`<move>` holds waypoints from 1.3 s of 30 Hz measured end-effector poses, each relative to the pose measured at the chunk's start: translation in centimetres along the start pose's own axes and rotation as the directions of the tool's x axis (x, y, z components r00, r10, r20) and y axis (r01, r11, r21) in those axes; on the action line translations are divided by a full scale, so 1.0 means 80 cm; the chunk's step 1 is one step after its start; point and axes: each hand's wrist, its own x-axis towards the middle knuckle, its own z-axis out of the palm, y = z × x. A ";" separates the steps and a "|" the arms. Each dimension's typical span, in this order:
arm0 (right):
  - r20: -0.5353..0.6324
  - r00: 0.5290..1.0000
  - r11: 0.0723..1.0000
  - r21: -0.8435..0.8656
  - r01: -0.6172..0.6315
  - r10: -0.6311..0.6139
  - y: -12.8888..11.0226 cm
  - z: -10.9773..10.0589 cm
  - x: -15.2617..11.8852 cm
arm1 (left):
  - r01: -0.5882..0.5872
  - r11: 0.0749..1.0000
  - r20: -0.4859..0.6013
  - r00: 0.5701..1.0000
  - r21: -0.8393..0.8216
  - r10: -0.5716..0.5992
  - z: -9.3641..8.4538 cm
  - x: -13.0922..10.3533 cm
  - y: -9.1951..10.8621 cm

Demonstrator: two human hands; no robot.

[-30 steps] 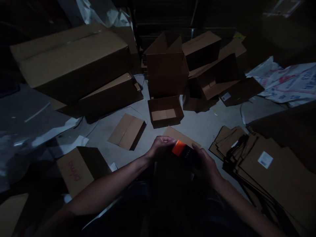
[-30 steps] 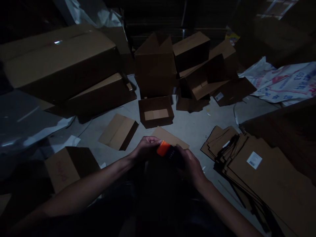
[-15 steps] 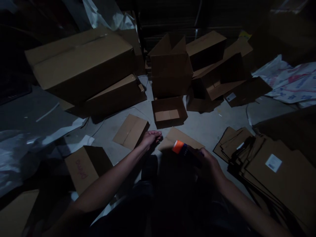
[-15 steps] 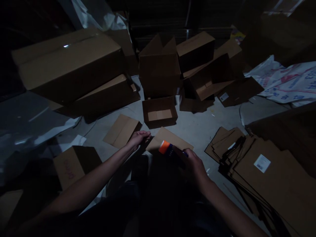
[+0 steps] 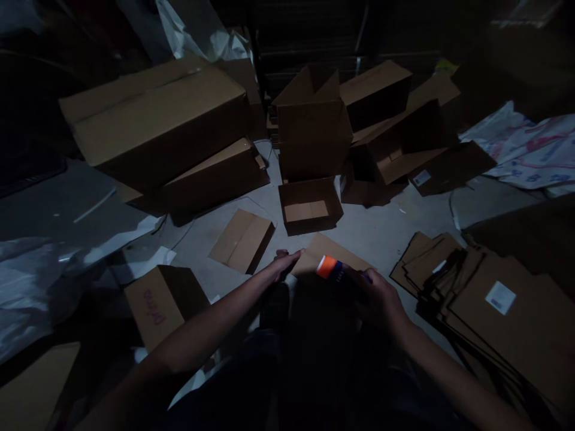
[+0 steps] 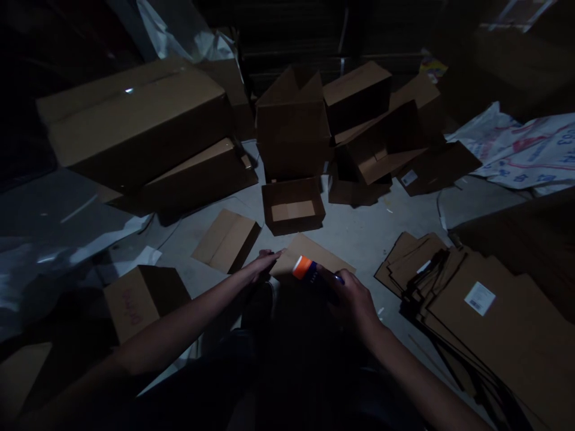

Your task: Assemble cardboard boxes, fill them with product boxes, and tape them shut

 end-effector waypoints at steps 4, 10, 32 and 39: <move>0.021 1.000 1.000 0.000 -0.017 0.017 -0.005 0.002 0.004 | -0.149 0.986 0.068 0.987 0.074 0.144 0.011 -0.003 0.014; 0.100 0.994 0.999 0.007 -0.042 0.041 0.001 -0.028 -0.006 | -0.409 0.888 0.224 0.904 0.210 0.364 0.032 -0.020 0.040; 0.012 1.000 1.000 -0.014 -0.011 0.011 0.145 0.008 -0.160 | -0.856 -0.080 0.711 0.368 0.510 0.600 0.131 -0.094 0.030; 0.102 0.988 0.943 -0.323 -0.078 0.116 0.106 -0.009 -0.144 | -0.863 -0.125 0.737 0.332 0.489 0.589 0.157 -0.108 0.022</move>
